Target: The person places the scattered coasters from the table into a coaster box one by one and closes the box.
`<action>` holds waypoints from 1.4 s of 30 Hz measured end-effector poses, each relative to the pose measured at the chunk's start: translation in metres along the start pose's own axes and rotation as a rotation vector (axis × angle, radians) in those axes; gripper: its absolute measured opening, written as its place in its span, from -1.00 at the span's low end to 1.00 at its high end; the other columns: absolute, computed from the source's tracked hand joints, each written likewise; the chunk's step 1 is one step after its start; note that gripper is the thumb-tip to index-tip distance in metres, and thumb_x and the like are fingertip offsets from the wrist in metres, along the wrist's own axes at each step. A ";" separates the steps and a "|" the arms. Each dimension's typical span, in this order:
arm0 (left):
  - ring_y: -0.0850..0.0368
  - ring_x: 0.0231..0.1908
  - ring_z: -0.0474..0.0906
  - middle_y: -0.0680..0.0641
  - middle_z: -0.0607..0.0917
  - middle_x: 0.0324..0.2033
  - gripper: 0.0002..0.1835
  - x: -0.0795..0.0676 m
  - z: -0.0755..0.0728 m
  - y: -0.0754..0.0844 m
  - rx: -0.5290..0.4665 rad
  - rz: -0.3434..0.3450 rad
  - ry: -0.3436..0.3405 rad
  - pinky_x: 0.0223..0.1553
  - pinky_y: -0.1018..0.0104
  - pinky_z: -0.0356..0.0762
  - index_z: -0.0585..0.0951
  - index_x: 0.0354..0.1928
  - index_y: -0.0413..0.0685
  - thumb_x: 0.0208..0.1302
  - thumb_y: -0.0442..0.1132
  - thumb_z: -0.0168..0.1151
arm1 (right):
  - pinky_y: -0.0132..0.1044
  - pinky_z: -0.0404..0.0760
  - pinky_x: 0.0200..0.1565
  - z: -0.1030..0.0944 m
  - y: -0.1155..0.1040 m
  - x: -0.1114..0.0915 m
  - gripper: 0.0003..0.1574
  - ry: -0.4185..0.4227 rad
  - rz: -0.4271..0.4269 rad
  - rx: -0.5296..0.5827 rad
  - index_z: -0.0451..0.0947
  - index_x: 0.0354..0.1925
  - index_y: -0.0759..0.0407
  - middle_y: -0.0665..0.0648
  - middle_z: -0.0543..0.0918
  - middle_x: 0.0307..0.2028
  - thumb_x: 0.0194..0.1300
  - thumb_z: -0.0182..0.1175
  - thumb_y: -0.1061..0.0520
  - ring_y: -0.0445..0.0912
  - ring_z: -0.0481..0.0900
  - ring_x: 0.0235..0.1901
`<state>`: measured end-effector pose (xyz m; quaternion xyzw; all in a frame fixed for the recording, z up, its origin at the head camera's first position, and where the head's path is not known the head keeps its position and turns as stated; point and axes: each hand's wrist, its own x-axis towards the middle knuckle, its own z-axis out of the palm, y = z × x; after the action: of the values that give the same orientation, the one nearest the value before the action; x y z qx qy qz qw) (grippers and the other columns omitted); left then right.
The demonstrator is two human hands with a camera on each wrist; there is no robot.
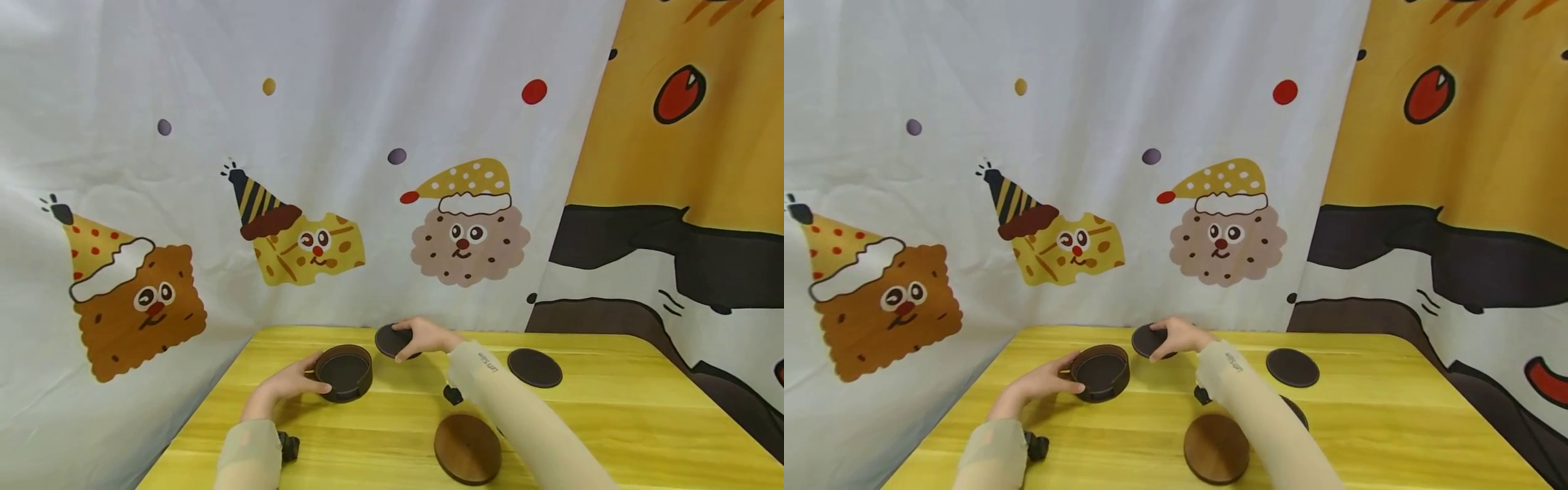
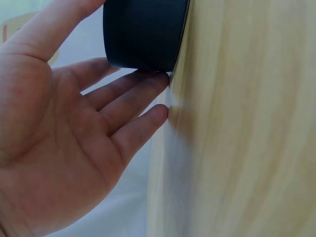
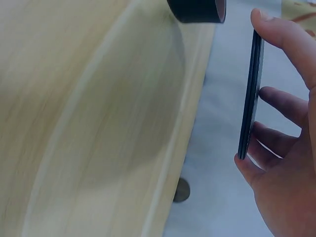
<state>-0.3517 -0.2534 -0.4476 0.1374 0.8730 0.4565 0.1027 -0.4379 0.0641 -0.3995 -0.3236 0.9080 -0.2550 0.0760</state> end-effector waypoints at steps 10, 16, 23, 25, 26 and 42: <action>-0.20 0.19 0.11 -0.24 0.24 0.20 -0.05 0.002 -0.001 -0.001 0.034 0.008 -0.001 0.06 -0.14 0.12 0.06 0.34 -0.08 -0.06 -0.05 0.35 | -0.23 0.38 -0.01 0.013 -0.030 0.019 0.02 -0.005 -0.051 -0.094 0.33 0.19 -0.02 0.12 0.30 0.19 -0.29 0.40 -0.25 -0.02 0.31 0.10; -0.19 0.17 0.15 -0.24 0.25 0.20 -0.06 0.003 0.002 -0.005 0.040 0.002 -0.015 0.05 -0.13 0.14 0.06 0.34 -0.09 -0.04 -0.05 0.34 | -0.25 0.38 -0.02 0.028 -0.044 0.030 0.03 -0.025 -0.101 -0.118 0.35 0.18 -0.07 0.08 0.34 0.15 -0.31 0.39 -0.30 -0.05 0.33 0.07; -0.19 0.17 0.16 -0.23 0.26 0.19 -0.07 0.003 0.003 -0.004 0.053 0.002 -0.022 0.04 -0.14 0.15 0.07 0.33 -0.10 -0.04 -0.03 0.34 | -0.20 0.36 0.01 0.041 -0.057 0.035 0.01 -0.058 -0.113 -0.110 0.35 0.17 -0.08 0.14 0.30 0.18 -0.31 0.40 -0.29 0.00 0.29 0.11; -0.18 0.16 0.17 -0.22 0.26 0.20 -0.08 0.003 0.004 -0.004 0.057 0.008 -0.031 0.04 -0.13 0.15 0.07 0.33 -0.06 -0.04 -0.03 0.33 | -0.21 0.37 0.00 0.045 -0.060 0.036 0.00 -0.069 -0.117 -0.102 0.35 0.17 -0.07 0.12 0.31 0.17 -0.29 0.40 -0.27 -0.01 0.31 0.09; -0.19 0.16 0.18 -0.22 0.26 0.19 -0.08 0.003 0.004 -0.004 0.056 0.014 -0.034 0.03 -0.14 0.16 0.07 0.33 -0.06 -0.03 -0.03 0.33 | -0.22 0.37 -0.01 0.046 -0.062 0.037 0.00 -0.075 -0.117 -0.101 0.34 0.18 -0.07 0.12 0.31 0.17 -0.29 0.40 -0.27 -0.02 0.31 0.09; -0.18 0.17 0.16 -0.21 0.22 0.22 -0.04 0.002 0.000 0.002 0.040 -0.027 -0.012 0.02 -0.12 0.19 0.06 0.34 0.00 -0.07 0.01 0.34 | -0.15 0.35 0.02 0.065 -0.076 0.051 0.00 -0.133 -0.108 -0.114 0.32 0.20 -0.07 0.18 0.19 0.24 -0.26 0.38 -0.27 0.03 0.22 0.16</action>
<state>-0.3535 -0.2520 -0.4461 0.1303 0.8831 0.4368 0.1113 -0.4160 -0.0455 -0.4152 -0.3920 0.8953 -0.1846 0.1037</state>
